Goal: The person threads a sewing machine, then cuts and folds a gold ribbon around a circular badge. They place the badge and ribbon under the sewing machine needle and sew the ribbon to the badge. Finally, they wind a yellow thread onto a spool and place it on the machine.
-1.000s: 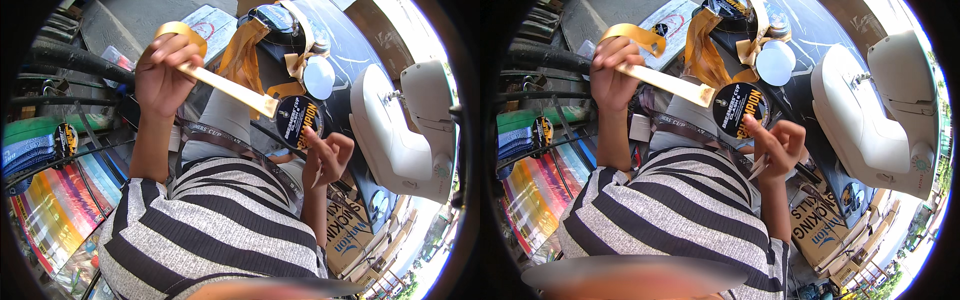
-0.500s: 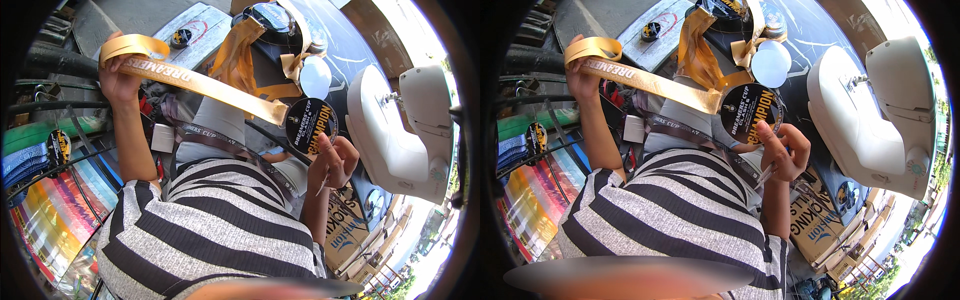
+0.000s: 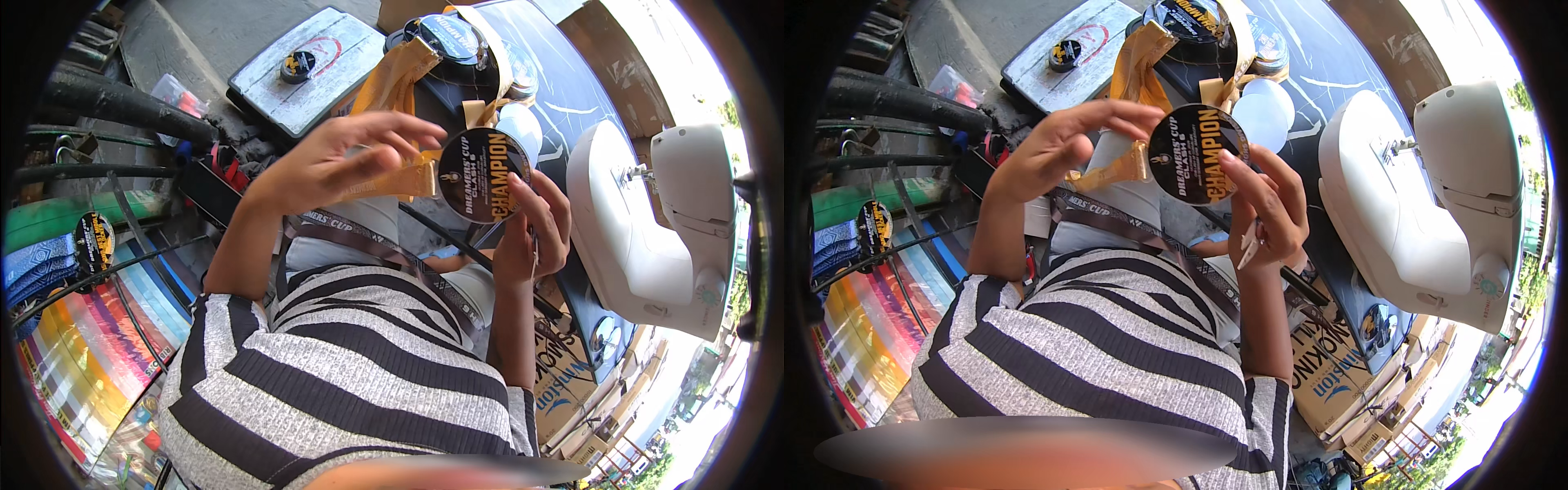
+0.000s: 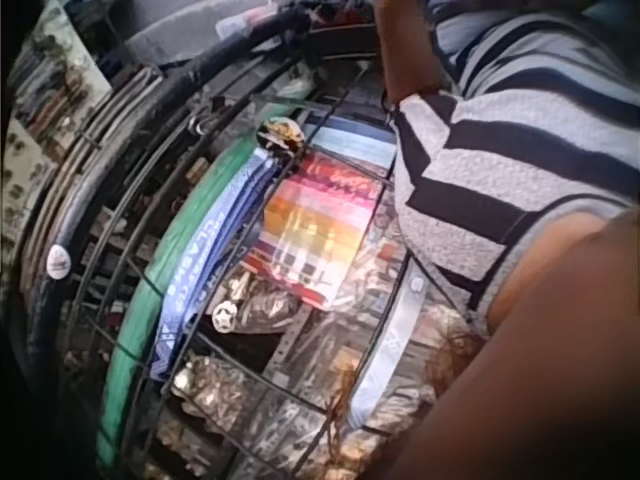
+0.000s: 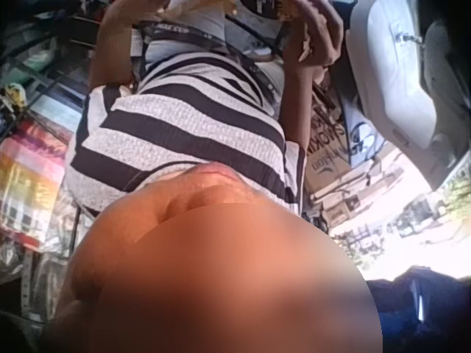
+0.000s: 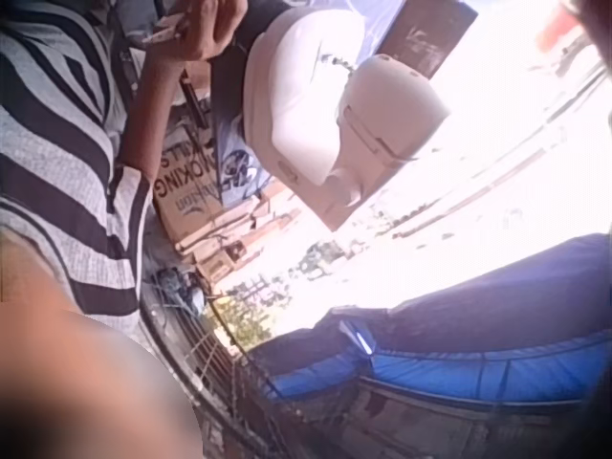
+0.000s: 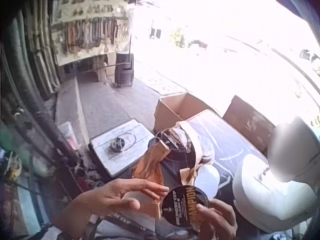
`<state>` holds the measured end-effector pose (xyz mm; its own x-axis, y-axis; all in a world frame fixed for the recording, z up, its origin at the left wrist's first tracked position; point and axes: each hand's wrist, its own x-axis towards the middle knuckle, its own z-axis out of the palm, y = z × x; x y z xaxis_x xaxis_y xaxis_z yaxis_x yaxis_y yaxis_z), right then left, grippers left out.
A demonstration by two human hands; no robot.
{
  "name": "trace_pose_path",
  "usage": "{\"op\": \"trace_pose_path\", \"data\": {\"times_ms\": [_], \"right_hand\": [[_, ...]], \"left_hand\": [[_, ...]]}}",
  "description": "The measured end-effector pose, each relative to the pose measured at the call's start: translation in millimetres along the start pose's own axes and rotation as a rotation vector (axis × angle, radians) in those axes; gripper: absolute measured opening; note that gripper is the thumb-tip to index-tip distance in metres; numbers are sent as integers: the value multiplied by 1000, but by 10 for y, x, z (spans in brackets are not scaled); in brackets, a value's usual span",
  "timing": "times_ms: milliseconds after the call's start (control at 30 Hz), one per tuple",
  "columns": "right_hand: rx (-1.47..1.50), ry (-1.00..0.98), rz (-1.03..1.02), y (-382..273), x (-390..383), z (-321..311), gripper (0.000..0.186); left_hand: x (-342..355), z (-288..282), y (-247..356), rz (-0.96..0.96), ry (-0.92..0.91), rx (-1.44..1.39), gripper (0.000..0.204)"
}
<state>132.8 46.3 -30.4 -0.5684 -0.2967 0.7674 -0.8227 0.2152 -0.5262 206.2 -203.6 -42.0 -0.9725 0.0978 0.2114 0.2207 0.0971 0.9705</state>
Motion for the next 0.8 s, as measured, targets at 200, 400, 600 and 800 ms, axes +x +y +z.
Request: {"op": "trace_pose_path", "data": {"times_ms": [200, 400, 600, 800], "right_hand": [[-2, -22, 146, 60, 166, 111, 36], [-108, -40, 319, 96, 53, -84, 33], [-306, -163, 408, 173, 35, -283, 33], [-462, -367, 460, 290, 200, -196, 50]], "left_hand": [[544, 13, -32, 23, 196, -349, 23], [1092, -315, -328, 23, 384, 142, 32], [1154, -249, -304, -17, 461, 754, 53], [1173, -137, -185, 221, 656, 1155, 47]]}}
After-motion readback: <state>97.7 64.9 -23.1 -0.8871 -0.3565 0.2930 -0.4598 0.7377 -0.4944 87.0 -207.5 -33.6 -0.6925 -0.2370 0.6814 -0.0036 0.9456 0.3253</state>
